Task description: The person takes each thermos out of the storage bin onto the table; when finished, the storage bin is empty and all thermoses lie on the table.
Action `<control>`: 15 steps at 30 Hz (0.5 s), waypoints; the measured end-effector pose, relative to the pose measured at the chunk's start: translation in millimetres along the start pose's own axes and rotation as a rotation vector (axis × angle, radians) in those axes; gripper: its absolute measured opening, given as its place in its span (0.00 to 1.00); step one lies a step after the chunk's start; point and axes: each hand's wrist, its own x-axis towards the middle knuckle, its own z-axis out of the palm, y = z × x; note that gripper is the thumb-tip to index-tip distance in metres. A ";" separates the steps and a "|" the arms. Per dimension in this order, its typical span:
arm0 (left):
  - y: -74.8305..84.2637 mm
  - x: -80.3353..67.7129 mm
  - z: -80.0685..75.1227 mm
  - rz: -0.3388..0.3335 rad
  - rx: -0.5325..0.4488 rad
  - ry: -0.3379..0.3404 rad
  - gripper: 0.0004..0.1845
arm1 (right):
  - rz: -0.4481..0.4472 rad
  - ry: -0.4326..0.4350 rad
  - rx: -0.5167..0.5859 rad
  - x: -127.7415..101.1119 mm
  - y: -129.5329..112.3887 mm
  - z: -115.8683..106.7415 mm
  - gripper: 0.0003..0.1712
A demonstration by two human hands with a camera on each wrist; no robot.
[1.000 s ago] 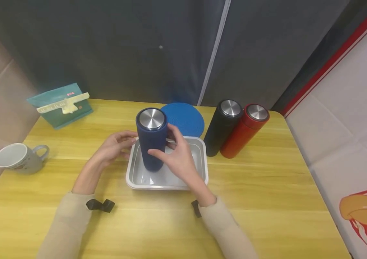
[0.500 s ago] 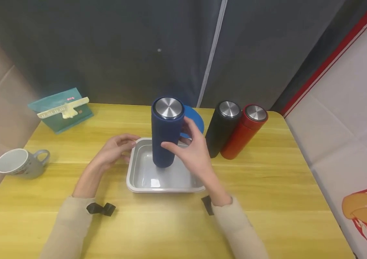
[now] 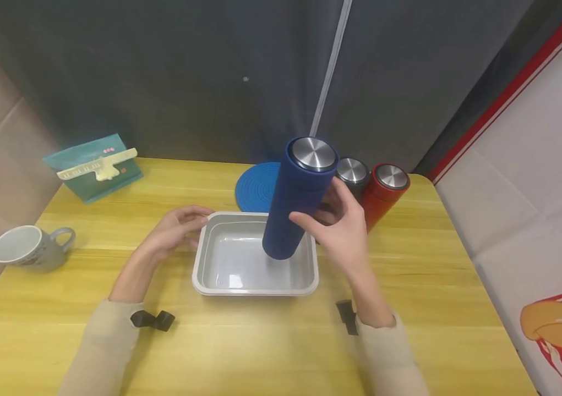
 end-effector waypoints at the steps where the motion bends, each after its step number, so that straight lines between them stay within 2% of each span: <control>1: 0.2 0.2 0.1 0.001 -0.005 -0.001 0.17 | -0.009 0.001 0.008 -0.5 -0.9 -3.2 0.37; 7: 0.7 1.0 -0.6 0.016 0.001 -0.004 0.17 | -0.008 0.051 0.027 -4.5 -6.4 -20.1 0.38; 15: -0.4 -0.8 0.5 0.002 -0.007 -0.004 0.17 | 0.025 0.126 0.049 -8.3 -8.5 -39.8 0.39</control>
